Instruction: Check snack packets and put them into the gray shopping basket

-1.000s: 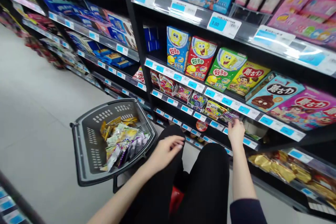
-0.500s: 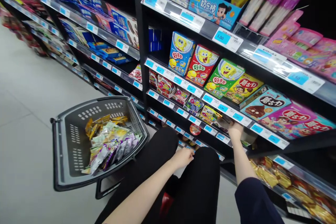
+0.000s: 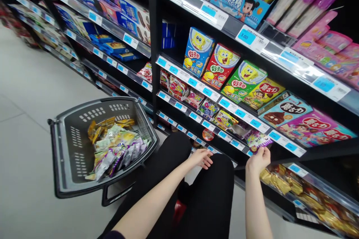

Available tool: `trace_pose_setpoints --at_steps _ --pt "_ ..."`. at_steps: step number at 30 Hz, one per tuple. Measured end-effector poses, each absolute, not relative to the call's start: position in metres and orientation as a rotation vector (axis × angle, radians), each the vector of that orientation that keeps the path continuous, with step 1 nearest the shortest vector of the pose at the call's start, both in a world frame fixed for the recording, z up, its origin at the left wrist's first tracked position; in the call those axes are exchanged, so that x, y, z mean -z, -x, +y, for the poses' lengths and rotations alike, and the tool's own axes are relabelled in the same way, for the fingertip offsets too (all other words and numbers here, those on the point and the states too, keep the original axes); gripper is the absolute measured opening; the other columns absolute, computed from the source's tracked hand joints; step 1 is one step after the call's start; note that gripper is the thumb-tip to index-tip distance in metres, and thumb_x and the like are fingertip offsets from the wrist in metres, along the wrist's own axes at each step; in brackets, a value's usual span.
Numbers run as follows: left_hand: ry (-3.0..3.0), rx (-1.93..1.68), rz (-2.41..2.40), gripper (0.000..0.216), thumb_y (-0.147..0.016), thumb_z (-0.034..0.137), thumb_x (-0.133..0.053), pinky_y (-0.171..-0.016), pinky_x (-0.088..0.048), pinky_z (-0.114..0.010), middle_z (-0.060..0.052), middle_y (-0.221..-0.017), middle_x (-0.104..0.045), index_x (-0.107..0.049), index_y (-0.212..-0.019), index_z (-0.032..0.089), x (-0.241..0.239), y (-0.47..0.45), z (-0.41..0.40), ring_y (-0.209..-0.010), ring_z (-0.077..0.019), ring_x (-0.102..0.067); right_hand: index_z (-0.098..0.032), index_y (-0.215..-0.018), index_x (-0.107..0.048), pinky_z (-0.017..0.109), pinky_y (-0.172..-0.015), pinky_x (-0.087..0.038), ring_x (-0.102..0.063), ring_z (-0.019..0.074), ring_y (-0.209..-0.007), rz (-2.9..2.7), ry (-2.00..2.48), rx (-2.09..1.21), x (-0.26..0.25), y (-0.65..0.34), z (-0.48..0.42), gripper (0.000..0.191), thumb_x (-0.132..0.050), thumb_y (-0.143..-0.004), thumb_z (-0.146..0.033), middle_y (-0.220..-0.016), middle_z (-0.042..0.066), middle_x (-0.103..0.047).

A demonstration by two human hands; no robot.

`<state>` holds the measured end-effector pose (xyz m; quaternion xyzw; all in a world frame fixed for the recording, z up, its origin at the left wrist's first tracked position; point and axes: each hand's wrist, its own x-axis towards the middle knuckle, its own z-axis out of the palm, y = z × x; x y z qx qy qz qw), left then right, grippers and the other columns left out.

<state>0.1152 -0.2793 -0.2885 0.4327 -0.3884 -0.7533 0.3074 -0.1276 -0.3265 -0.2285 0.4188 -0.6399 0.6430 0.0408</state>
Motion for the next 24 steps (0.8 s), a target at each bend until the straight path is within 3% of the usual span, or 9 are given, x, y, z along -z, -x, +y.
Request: trace_pose_setpoints --at_steps 7,12,17,21,24 --pt "-0.965 2.269 -0.822 0.069 -0.072 0.075 -0.049 -0.061 -0.051 -0.032 -0.011 -0.073 -0.071 -0.057 -0.099 0.012 0.279 -0.121 -0.271 -0.064 -0.0209 -0.067 -0.016 -0.085 -0.059 0.030 -0.063 -0.043 -0.052 0.0154 -0.065 -1.910 -1.782 -1.731 0.209 0.096 -0.306 0.031 -0.042 -0.092 -0.041 -0.073 0.001 -0.057" --pt "-0.592 2.483 -0.545 0.082 -0.073 0.082 -0.033 -0.057 -0.054 -0.035 -0.019 -0.103 -0.070 -0.047 -0.121 0.017 0.260 -0.137 -0.274 -0.082 -0.0302 -0.070 -0.022 -0.078 -0.067 0.037 -0.078 -0.041 -0.052 0.0211 -0.083 -1.704 -2.342 -1.429 0.195 0.067 -0.271 0.021 -0.051 -0.087 -0.033 -0.078 0.003 -0.058" --pt "-0.368 2.403 -0.380 0.059 -0.082 0.059 -0.048 -0.054 -0.055 -0.034 -0.013 -0.100 -0.069 -0.041 -0.129 0.024 0.249 -0.150 -0.276 -0.087 -0.0300 -0.070 -0.030 -0.079 -0.075 0.042 -0.082 -0.036 -0.044 0.0233 -0.090 -1.678 -2.478 -1.295 0.187 0.070 -0.240 0.016 -0.060 -0.082 -0.026 -0.088 0.005 -0.050" --pt "-0.445 2.333 -0.498 0.049 -0.077 0.057 -0.050 -0.061 -0.056 -0.045 -0.009 -0.092 -0.068 -0.053 -0.111 0.021 0.248 -0.150 -0.274 -0.081 -0.0300 -0.068 -0.031 -0.080 -0.076 0.035 -0.069 -0.039 -0.045 0.0201 -0.075 -1.747 -2.555 -1.297 0.187 0.083 -0.223 0.018 -0.059 -0.083 -0.026 -0.074 0.003 -0.046" --pt "-0.467 2.300 -0.611 0.036 -0.068 0.040 -0.062 -0.065 -0.055 -0.046 -0.008 -0.087 -0.066 -0.054 -0.097 0.019 0.249 -0.148 -0.271 -0.077 -0.0268 -0.066 -0.029 -0.079 -0.075 0.036 -0.070 -0.041 -0.047 0.0180 -0.065 -1.834 -2.543 -1.379 0.193 0.091 -0.214 0.018 -0.058 -0.084 -0.028 -0.063 0.000 -0.050"
